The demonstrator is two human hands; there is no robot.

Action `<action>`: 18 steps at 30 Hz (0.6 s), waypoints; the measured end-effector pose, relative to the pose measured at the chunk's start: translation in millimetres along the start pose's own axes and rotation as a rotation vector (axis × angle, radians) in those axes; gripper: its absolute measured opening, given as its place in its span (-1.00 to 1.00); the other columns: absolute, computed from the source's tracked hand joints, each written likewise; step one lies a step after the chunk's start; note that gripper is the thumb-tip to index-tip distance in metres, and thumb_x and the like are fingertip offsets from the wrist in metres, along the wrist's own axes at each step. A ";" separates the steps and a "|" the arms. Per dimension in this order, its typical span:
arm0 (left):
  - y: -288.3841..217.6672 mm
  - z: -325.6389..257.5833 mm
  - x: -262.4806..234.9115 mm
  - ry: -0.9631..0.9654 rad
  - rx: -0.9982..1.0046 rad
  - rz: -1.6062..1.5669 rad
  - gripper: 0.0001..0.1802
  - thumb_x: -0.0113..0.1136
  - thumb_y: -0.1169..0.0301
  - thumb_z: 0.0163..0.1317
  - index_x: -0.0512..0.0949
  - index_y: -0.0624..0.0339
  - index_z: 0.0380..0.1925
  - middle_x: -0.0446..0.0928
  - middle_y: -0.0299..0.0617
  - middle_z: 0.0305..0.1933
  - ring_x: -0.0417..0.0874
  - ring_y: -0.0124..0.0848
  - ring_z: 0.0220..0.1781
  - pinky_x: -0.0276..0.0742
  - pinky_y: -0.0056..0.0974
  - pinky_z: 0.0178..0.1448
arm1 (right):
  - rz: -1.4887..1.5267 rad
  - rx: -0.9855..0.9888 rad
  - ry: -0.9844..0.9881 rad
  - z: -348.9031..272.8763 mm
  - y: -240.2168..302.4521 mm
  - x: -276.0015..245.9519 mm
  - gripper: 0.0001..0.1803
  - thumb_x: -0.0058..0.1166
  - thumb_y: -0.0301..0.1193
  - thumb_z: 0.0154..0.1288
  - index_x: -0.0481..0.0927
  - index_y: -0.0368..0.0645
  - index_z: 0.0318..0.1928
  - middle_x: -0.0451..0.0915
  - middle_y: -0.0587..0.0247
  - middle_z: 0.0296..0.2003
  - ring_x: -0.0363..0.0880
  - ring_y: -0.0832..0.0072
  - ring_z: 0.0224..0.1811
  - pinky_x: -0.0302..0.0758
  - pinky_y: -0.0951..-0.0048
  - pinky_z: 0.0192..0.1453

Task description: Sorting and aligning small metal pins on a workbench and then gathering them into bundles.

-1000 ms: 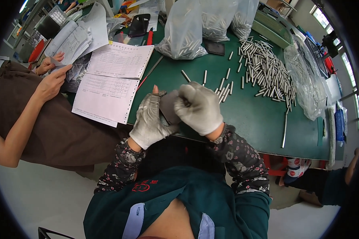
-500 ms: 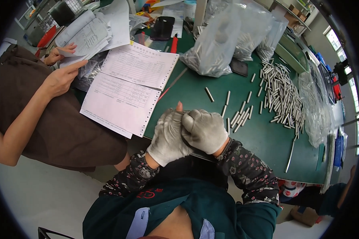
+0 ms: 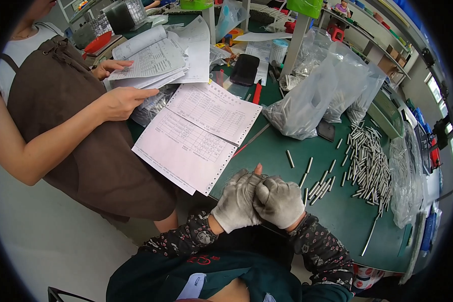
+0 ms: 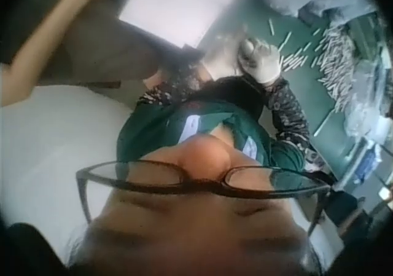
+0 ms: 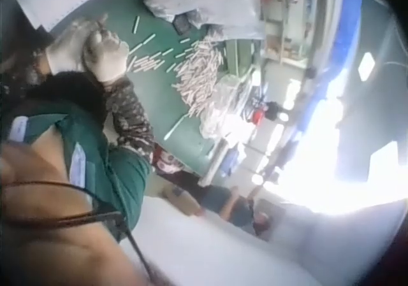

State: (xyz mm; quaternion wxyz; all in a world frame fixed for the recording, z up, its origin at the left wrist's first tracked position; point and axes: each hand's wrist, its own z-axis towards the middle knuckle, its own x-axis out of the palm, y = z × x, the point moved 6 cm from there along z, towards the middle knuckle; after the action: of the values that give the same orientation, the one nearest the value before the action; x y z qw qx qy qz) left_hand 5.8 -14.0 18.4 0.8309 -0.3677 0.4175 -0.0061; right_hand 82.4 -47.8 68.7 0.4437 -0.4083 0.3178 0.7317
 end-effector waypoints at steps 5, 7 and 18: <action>2.9 2.4 0.9 0.023 -0.039 0.063 0.23 0.36 0.08 -0.17 -0.19 0.50 0.33 0.42 0.13 0.08 0.43 -0.10 0.18 0.12 -0.01 0.39 | -0.058 0.057 0.017 6.8 -10.4 1.3 -0.80 0.16 -0.33 -0.11 0.46 -0.11 -0.47 0.50 0.26 -0.53 0.54 0.33 -0.49 0.43 0.31 -0.48; 8.4 2.2 5.3 -0.003 -0.024 0.046 0.23 0.35 0.08 -0.17 -0.19 0.51 0.32 0.42 0.13 0.07 0.43 -0.09 0.18 0.13 -0.01 0.39 | -0.038 -0.016 0.130 3.0 1.5 4.2 -0.78 0.15 -0.30 -0.11 0.46 -0.12 -0.45 0.47 0.27 -0.54 0.52 0.31 -0.50 0.43 0.30 -0.47; -1.3 3.4 -4.1 -0.095 0.034 0.047 0.20 0.33 0.18 -0.19 -0.19 0.49 0.33 0.43 0.14 0.05 0.46 -0.07 0.12 0.15 0.00 0.37 | -0.112 0.101 -0.015 15.2 -23.7 1.0 -0.81 0.14 -0.37 -0.11 0.42 -0.12 -0.49 0.45 0.26 -0.57 0.49 0.30 -0.53 0.39 0.29 -0.49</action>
State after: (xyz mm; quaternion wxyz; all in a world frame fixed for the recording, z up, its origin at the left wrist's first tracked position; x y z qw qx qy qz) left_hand 5.9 -11.6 23.4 0.8559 -0.3433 0.3860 0.0239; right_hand 98.9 -25.3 72.4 0.5063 -0.3969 0.3278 0.6919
